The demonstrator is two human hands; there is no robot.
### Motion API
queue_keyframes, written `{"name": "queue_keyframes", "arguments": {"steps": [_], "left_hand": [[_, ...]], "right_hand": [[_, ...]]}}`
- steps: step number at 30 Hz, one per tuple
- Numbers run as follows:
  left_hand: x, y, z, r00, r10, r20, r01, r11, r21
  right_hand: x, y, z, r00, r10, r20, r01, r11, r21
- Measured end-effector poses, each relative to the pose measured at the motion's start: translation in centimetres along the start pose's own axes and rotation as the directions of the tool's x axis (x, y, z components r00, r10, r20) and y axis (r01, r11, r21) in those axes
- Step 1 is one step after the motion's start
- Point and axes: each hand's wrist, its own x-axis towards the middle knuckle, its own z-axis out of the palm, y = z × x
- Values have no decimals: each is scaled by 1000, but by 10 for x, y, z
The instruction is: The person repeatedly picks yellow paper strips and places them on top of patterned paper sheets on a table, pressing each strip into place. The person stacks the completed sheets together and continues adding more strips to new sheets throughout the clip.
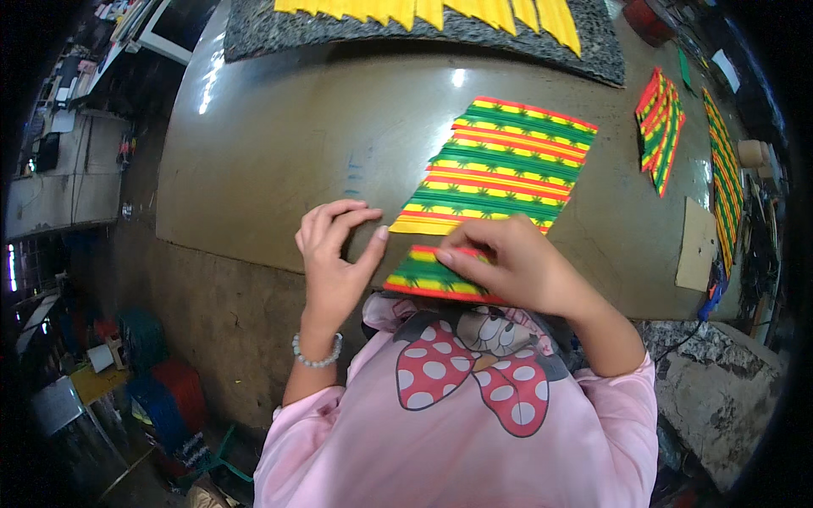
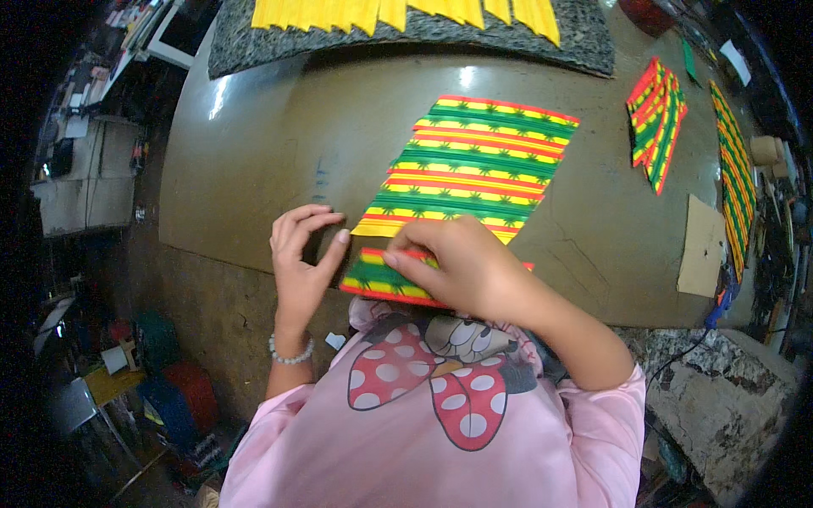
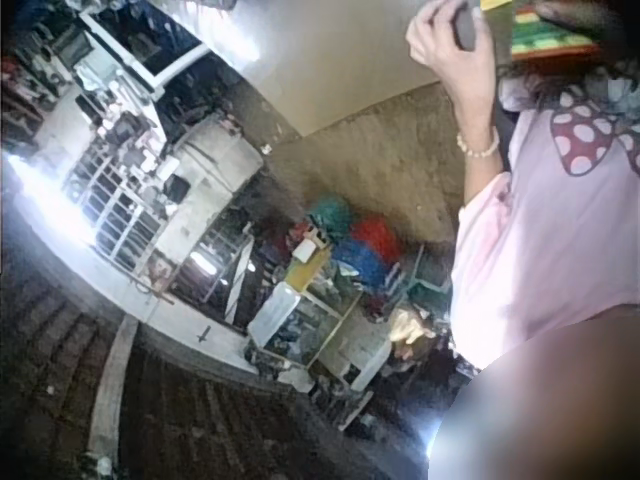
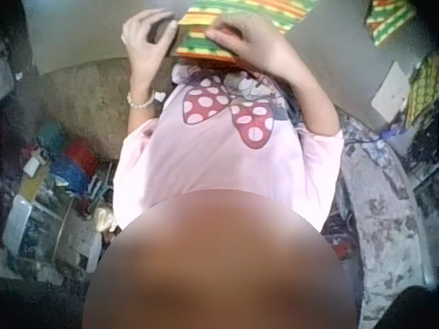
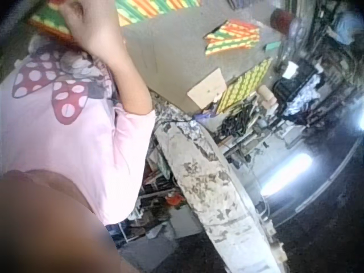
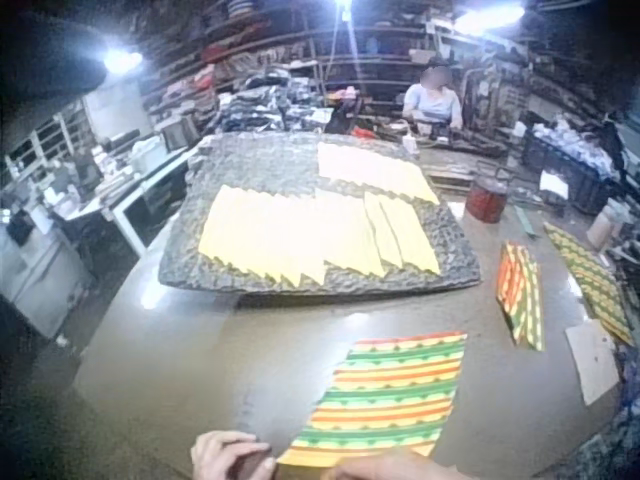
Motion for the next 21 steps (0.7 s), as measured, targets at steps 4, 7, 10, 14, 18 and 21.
{"name": "queue_keyframes", "arguments": {"steps": [4,7,10,14,18,21], "left_hand": [[-4,-2,2,998,51,48,-56,993,100],[-3,-6,-4,995,57,84,-62,996,65],[-2,-9,-9,990,41,133,-43,999,11],[2,-10,-13,989,-20,144,35,994,-103],[3,-2,-7,992,-42,116,48,997,-52],[2,3,1,995,-29,97,27,999,28]], "right_hand": [[40,6,19,994,106,-19,-108,980,-166],[42,14,26,986,156,-58,-165,967,-196],[39,14,28,979,180,-98,-199,949,-245],[41,7,31,976,180,-124,-210,931,-299],[40,3,34,976,166,-140,-205,918,-339],[38,4,36,976,156,-150,-198,924,-327]]}}
